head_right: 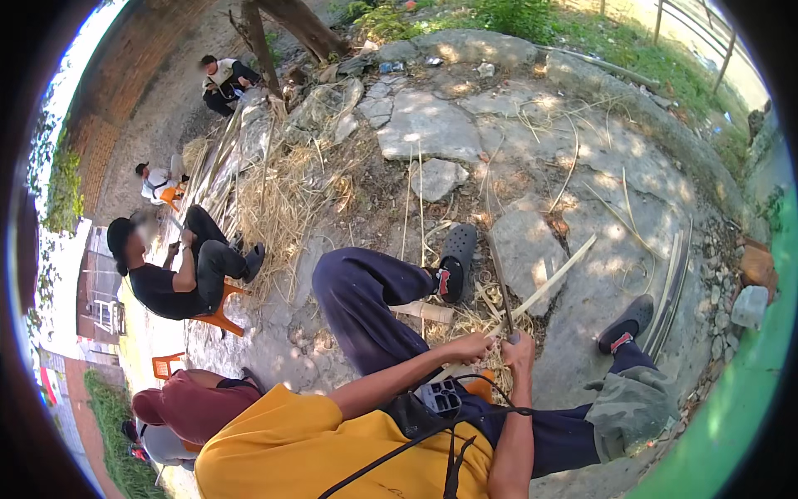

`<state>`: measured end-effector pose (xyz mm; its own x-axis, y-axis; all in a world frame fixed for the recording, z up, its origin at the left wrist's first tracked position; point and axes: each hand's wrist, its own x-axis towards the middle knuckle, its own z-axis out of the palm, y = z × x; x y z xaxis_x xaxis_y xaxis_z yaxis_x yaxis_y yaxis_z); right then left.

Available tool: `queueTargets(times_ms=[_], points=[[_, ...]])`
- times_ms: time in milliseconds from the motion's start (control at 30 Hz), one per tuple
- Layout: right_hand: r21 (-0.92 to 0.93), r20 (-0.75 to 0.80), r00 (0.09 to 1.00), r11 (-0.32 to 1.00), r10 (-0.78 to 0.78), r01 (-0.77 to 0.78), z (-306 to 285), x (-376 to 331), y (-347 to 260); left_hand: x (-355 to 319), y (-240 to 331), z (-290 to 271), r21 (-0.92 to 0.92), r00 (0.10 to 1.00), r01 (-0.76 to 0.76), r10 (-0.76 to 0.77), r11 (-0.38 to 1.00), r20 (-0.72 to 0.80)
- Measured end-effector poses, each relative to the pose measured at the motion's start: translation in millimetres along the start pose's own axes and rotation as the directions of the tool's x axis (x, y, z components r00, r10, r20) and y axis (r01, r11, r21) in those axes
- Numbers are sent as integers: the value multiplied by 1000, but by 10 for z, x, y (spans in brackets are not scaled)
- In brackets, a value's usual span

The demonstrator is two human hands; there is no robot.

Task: The person uses a machete to shave and trim a long bamboo strip, holding it by hand and pulling off thin fibers.

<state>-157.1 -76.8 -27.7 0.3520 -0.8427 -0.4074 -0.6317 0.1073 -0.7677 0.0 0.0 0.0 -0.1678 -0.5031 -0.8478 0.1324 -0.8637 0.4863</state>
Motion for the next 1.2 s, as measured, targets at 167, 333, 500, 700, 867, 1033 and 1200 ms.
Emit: queueTargets(times_ms=[167,333,500,700,867,1033,1200], points=[[27,13,998,997,-68,67,60,45,-72,-45,138,-90,203,980,-161,181,966,-84],[30,30,994,994,-105,104,-59,-158,-261,129,59,-36,509,883,-294,433,809,-179],[19,-63,991,993,-117,118,21,83,132,164,124,67,621,861,-260,469,739,-198],[12,-73,983,985,-169,171,40,-77,-32,-10,330,46,635,849,-309,507,708,-151],[188,-19,1000,982,-5,9,-16,160,195,-201,388,188,637,885,-244,437,731,-162],[204,-67,995,975,-80,93,28,116,95,-152,495,76,710,894,-190,418,678,-160],[102,-62,993,989,-102,108,58,-16,55,-220,547,152,709,883,-170,425,684,-199]])
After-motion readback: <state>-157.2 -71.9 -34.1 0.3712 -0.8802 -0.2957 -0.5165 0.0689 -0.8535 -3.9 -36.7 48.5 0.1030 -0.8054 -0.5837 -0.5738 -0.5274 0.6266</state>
